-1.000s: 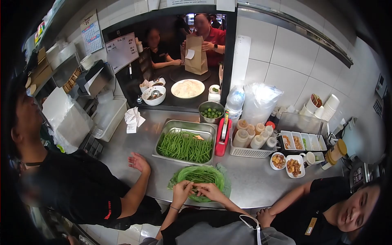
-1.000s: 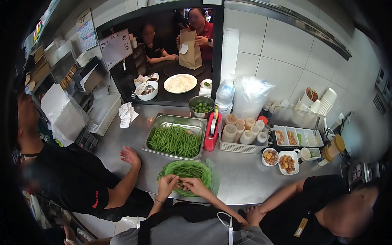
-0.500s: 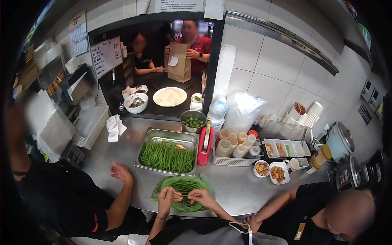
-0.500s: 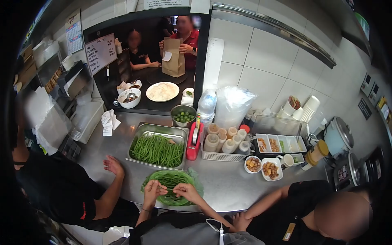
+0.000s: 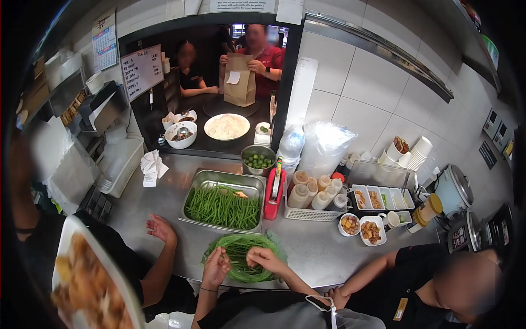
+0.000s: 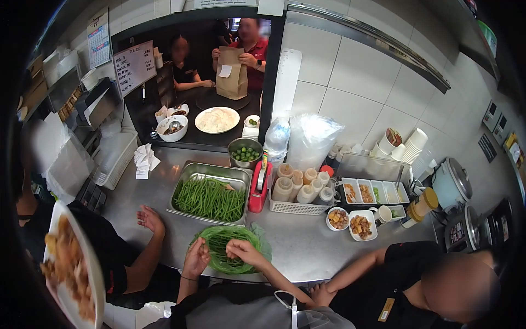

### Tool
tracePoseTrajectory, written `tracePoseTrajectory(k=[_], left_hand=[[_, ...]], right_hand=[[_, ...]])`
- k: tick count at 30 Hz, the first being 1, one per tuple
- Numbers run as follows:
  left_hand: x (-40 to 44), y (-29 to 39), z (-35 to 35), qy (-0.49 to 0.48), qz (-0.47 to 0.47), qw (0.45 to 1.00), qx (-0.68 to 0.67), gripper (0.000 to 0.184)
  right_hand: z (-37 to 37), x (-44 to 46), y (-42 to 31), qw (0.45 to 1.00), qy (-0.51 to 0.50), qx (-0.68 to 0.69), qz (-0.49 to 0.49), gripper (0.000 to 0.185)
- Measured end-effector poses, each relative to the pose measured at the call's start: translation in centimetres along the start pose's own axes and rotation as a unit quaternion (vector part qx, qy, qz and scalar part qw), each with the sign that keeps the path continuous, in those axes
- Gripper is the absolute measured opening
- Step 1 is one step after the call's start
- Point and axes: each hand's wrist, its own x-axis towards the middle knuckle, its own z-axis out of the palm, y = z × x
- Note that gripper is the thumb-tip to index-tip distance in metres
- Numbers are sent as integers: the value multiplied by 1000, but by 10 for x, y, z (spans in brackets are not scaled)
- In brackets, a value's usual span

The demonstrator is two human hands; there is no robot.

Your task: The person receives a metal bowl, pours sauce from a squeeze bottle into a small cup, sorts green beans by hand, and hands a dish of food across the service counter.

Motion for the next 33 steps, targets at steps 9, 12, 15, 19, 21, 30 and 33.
tracePoseTrajectory(k=[9, 12, 15, 19, 21, 30, 33], left_hand=[[-108, 207, 153, 37, 396, 917, 33, 35], [3, -16, 7, -47, -3, 996, 79, 15], [2, -9, 21, -44, 65, 984, 159, 14], [0, -2, 25, 8, 105, 951, 291, 5], [3, -9, 27, 28, 148, 929, 339, 6], [11, -21, 26, -12, 211, 645, 734, 16], [9, -16, 26, 1, 212, 636, 742, 14]], right_hand=[[29, 3, 56, 708, 92, -692, -104, 23], [29, 2, 52, 718, 76, -688, -72, 27], [23, 2, 39, 783, 103, -604, -108, 24], [16, 2, 33, 820, 189, -521, -145, 17], [12, 4, 31, 831, 217, -492, -145, 16], [2, 13, 7, 905, 154, -391, -65, 14], [-11, 11, 12, 925, 112, -358, -54, 16]])
